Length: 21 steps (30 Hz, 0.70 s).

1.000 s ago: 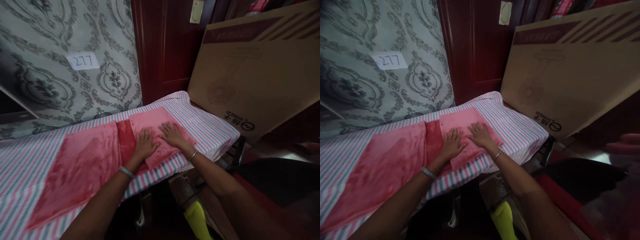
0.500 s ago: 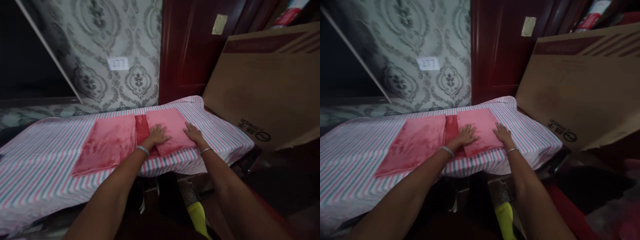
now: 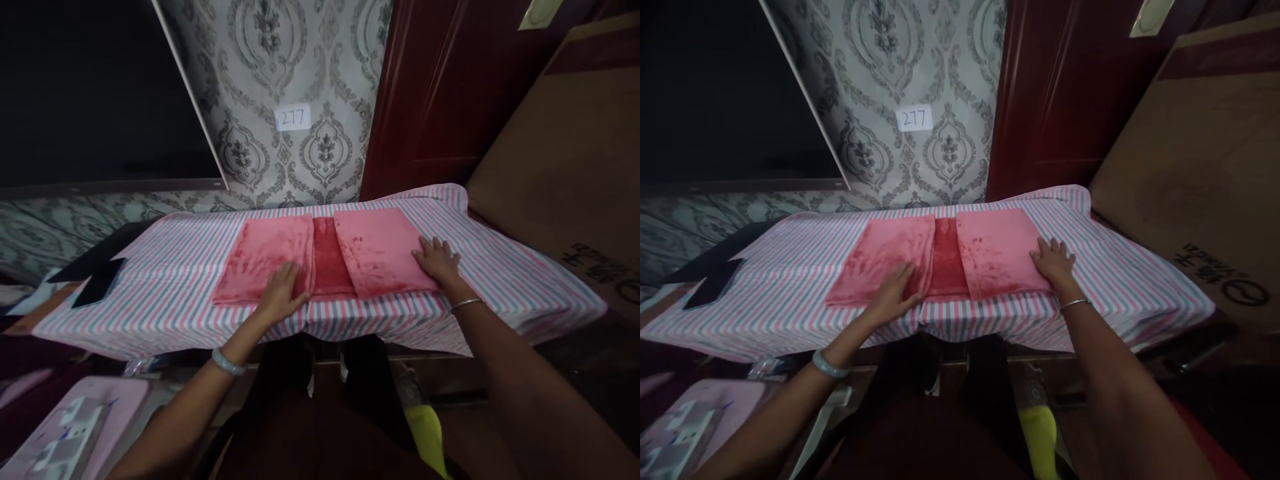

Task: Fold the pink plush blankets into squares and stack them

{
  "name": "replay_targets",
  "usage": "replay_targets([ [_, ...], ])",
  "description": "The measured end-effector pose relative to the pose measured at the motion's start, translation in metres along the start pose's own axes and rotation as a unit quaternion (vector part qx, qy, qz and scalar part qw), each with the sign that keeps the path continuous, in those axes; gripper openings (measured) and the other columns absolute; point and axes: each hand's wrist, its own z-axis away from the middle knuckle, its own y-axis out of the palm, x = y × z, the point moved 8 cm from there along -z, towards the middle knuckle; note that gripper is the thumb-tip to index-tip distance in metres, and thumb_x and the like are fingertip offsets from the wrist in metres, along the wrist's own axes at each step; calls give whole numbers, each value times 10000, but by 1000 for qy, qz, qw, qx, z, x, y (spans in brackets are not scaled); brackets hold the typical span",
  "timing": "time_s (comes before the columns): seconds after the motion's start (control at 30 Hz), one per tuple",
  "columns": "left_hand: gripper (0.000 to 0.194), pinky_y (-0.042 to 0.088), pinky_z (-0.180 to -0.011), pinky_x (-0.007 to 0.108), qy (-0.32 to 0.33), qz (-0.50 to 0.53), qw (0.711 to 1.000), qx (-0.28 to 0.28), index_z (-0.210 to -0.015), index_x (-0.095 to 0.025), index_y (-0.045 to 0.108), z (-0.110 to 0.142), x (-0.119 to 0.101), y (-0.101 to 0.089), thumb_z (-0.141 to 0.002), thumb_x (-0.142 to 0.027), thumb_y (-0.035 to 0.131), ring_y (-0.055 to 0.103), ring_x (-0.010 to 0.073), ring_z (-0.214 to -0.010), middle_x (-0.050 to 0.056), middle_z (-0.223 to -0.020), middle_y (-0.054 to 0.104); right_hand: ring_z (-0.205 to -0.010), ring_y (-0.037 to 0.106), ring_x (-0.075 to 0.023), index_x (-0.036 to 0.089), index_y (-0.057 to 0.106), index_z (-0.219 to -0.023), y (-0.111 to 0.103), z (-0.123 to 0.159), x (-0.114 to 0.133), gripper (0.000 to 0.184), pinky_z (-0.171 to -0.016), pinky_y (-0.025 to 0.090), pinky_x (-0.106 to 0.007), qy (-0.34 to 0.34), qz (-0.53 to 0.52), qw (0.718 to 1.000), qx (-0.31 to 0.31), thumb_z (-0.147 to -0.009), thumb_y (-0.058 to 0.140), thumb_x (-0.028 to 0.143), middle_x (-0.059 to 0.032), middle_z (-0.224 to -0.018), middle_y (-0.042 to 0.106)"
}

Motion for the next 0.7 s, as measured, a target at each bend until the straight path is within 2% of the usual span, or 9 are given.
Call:
replay_targets([
  [0.07,827,268,-1247,582,17,1,1000,7,-1577,-127,367,13,-2,10,-909,-547,612,319,365,-1546,219,-1639,386,-1536,247,-436,123,519,-1498,-13,10,21,576,-1168,242,-738,-43,-48,996,-59,-1002,413,396,-246,-1648,337],
  [0.13,816,258,-1247,583,16,0,1000,5,-1581,-127,362,18,-5,16,-911,-516,620,324,363,-1544,218,-1635,394,-1521,311,-388,79,585,-1428,-16,26,52,530,-1219,258,-638,-111,-114,984,-85,-989,431,333,-270,-1618,377],
  [0.23,722,312,-1225,568,3,8,1000,-18,-1568,-148,396,14,-7,18,-942,-455,580,389,350,-1512,203,-1601,454,-1437,477,-279,110,653,-1368,1,58,109,476,-1232,344,-463,-215,-171,960,-60,-992,449,319,-204,-1519,544],
  [0.3,706,338,-1214,562,0,19,999,-31,-1561,-148,415,12,-7,17,-939,-438,580,421,348,-1491,199,-1580,484,-1346,575,-231,188,688,-1338,19,80,148,428,-1185,419,-417,-266,-188,945,-29,-987,494,335,-120,-1419,653],
  [0.37,679,341,-1217,557,-3,34,999,-36,-1554,-137,429,12,-6,16,-944,-404,565,425,338,-1490,197,-1581,484,-1258,640,-226,207,697,-1331,36,99,184,409,-1123,478,-414,-303,-218,928,12,-973,531,310,-101,-1351,701],
  [0.43,580,341,-1220,547,-14,48,998,-34,-1523,-144,483,12,-3,14,-979,-347,493,427,313,-1491,178,-1581,492,-1193,673,-234,192,690,-1348,48,111,213,419,-1078,504,-414,-307,-238,920,49,-961,549,272,-109,-1305,725],
  [0.53,472,348,-1215,540,-31,64,997,-43,-1434,-202,596,10,-4,9,-1030,-299,371,473,274,-1460,120,-1526,570,-1191,674,-237,201,659,-1396,58,117,242,459,-1078,497,-408,-286,-251,921,80,-952,543,218,-93,-1310,726],
  [0.63,467,319,-1230,543,-29,59,995,-76,-1419,-237,609,7,-14,3,-1050,-279,324,503,245,-1434,85,-1487,612,-1247,652,-229,192,620,-1442,64,115,253,506,-1115,470,-395,-254,-291,918,89,-949,511,175,-84,-1365,698],
  [0.7,450,316,-1228,552,-25,38,996,-79,-1414,-224,612,6,-22,7,-1031,-253,376,501,260,-1435,99,-1494,605,-1277,640,-220,175,616,-1444,70,110,251,503,-1128,462,-383,-215,-327,916,92,-959,482,174,-91,-1379,688],
])
